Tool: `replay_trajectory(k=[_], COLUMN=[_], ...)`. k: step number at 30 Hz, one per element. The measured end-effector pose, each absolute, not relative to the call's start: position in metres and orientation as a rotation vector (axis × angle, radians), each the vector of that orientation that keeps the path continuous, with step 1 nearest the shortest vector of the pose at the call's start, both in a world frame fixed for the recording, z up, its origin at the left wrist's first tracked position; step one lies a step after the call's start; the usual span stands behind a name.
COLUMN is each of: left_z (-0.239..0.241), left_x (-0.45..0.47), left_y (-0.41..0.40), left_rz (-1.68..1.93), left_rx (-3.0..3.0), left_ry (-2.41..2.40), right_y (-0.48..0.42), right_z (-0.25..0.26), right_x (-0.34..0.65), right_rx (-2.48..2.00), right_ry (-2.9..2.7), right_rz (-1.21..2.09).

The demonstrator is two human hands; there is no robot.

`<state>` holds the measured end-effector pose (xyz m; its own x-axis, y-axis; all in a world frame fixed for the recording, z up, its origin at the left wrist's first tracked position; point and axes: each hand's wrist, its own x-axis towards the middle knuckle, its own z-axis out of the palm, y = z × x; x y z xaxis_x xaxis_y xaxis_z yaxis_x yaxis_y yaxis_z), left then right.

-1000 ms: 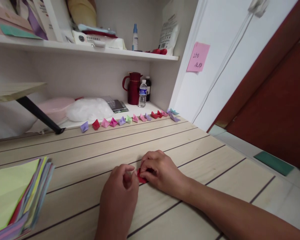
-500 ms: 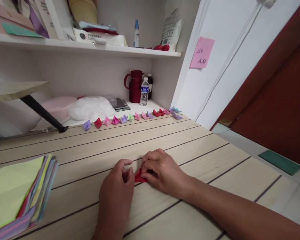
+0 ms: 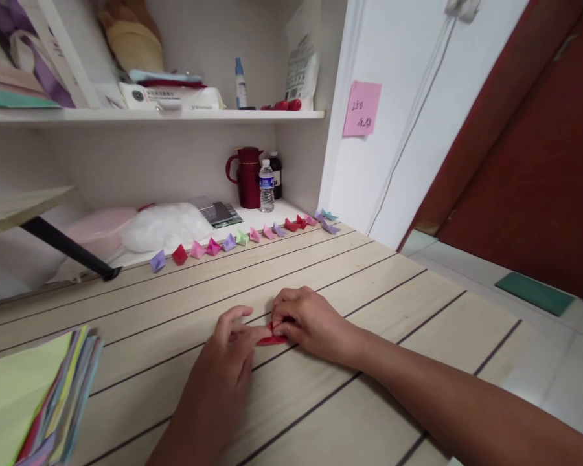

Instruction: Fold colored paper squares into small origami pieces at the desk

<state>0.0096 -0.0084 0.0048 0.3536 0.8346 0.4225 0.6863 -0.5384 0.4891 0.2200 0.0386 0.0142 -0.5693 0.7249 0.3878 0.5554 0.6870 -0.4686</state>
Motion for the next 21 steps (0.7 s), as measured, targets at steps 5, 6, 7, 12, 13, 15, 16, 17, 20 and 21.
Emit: replay_trajectory(k=[5, 6, 7, 12, 13, 15, 16, 17, 20, 21], left_z=[0.0054, 0.0056, 0.0059, 0.0101, 0.0111, 0.0123, 0.0126, 0.0128, 0.0131, 0.0134], left_x=[0.0068, 0.0066, 0.0067, 0.0092, 0.0092, 0.0089, 0.0088, 0.0090, 0.0116, 0.0130], left_y=[-0.0082, -0.0083, -0.0082, -0.0072, -0.0068, -0.0060, -0.0056, -0.0053, -0.0059, -0.0067], left_rz=[0.799, 0.786, 0.775, 0.651, 0.622, 0.572, 0.549, 0.523, 0.427, 0.390], left_rx=[2.324, 2.323, 2.327, 2.361, 2.363, 2.372, 2.377, 2.383, 2.432, 2.471], left_ry=[1.404, 1.385, 1.361, 1.297, 1.313, 1.342, 1.355, 1.368, 1.433, 1.456], right_y=[0.0365, 0.0361, 0.0357, 0.0341, 0.0339, 0.0335, 0.0335, 0.0335, 0.0341, 0.0343], right_z=[0.0158, 0.0163, 0.0168, 0.0176, 0.0174, 0.0169, 0.0168, 0.0167, 0.0171, 0.0173], right_x=[0.2205, 0.2204, 0.2203, 0.2201, 0.2200, 0.2199, 0.2198, 0.2197, 0.2192, 0.2191], right_rx=[-0.953, -0.940, -0.923, -0.849, -0.842, -0.828, -0.820, -0.813, -0.809, -0.816], right_ry=[-2.373, -2.382, -2.392, -2.437, -2.441, -2.448, -2.450, -2.454, -2.475, -2.484], right_rz=[0.410, 0.416, 0.423, 0.430, 0.426, 0.422, 0.422, 0.423, 0.415, 0.410])
